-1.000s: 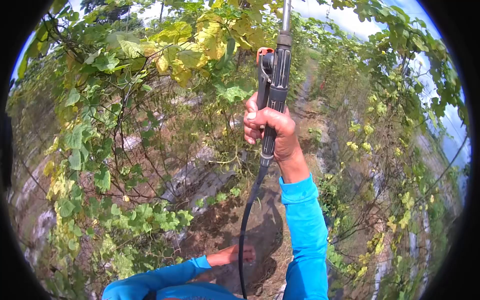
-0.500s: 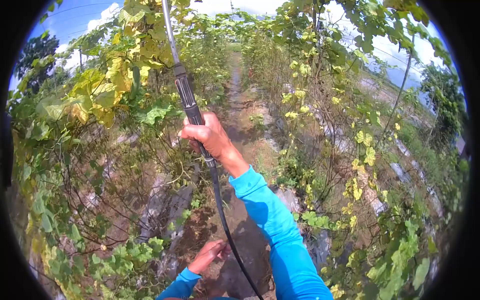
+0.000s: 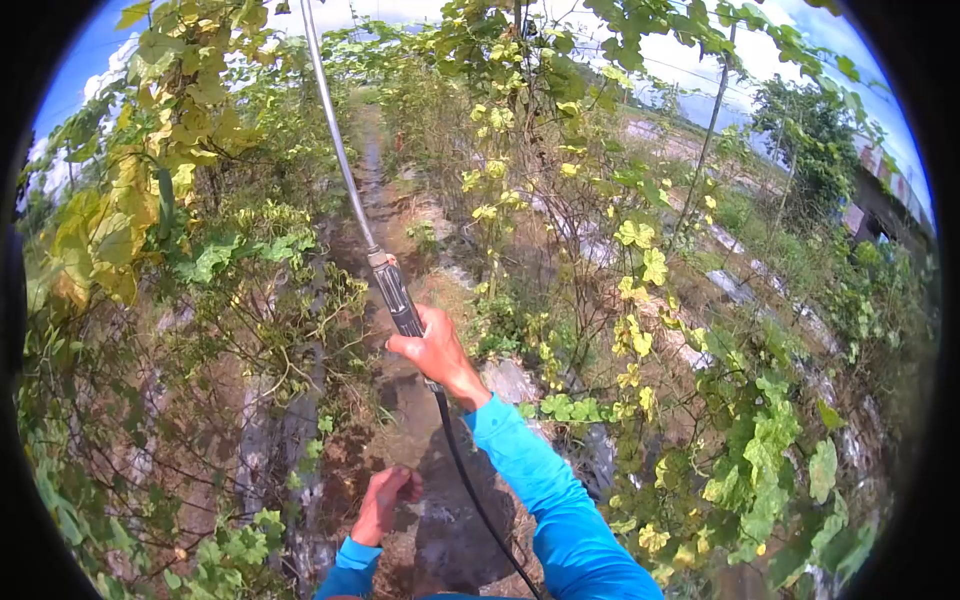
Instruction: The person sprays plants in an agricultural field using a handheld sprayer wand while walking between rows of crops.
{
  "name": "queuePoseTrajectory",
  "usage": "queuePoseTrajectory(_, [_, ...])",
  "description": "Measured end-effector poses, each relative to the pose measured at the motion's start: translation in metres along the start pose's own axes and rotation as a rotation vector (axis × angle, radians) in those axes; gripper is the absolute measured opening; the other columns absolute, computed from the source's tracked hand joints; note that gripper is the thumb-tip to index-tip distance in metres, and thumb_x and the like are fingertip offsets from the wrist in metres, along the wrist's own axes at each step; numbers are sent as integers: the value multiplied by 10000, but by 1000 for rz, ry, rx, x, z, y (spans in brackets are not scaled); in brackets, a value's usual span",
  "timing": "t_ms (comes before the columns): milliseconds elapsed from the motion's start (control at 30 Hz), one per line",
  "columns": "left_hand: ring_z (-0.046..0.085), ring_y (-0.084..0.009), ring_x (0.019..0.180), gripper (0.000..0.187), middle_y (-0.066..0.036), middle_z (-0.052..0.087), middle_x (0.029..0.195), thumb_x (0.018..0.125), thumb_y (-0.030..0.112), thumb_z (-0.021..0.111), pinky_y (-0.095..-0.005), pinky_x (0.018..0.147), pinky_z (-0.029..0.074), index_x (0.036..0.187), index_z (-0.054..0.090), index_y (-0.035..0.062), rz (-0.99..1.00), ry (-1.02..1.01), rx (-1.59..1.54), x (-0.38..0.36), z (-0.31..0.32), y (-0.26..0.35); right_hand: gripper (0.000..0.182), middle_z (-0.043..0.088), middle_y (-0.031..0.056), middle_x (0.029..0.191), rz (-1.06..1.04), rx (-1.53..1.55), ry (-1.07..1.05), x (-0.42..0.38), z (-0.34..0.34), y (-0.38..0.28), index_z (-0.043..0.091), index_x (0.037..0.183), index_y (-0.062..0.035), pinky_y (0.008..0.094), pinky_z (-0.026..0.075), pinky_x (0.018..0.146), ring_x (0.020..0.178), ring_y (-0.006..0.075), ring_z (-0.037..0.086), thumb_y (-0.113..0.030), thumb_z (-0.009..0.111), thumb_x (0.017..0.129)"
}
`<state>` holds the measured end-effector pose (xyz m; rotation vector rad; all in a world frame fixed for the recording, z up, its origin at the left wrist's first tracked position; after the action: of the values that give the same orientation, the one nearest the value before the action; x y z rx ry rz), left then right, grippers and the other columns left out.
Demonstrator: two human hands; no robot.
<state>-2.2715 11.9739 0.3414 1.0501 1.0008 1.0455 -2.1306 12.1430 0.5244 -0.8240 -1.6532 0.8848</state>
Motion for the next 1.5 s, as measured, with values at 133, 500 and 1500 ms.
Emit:
queuePoseTrajectory(133, [620,-161,734,321,-76,650,812,985,295,512,-297,706,504,939,635,1,-9,-53,-27,7,9,-7,266,497,-6,613,215,-154,9,-52,-12,48,544,734,-45,316,399,543,588,99,472,-212,743,673])
queuePoseTrajectory(500, [613,-126,726,276,-53,657,814,1001,242,498,-268,695,493,928,641,18,-33,-112,-121,31,3,-19,346,567,99,665,256,-505,250,-131,-77,58,612,810,-24,372,443,594,600,219,536,-253,776,610])
queuePoseTrajectory(1500, [596,-127,685,294,-67,646,784,994,267,481,-266,637,487,899,626,29,-139,-259,-254,55,-37,-28,241,444,-71,618,50,-72,668,27,-242,-185,560,872,-118,229,321,418,467,48,401,-304,701,812])
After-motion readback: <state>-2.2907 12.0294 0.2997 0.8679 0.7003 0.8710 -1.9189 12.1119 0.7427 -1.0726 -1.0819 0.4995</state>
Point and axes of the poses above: each hand's wrist, its own x-axis towards the middle knuckle, its own z-axis out of the palm, y = z × x, the point moved 4 cm from there along x, towards the middle knuckle
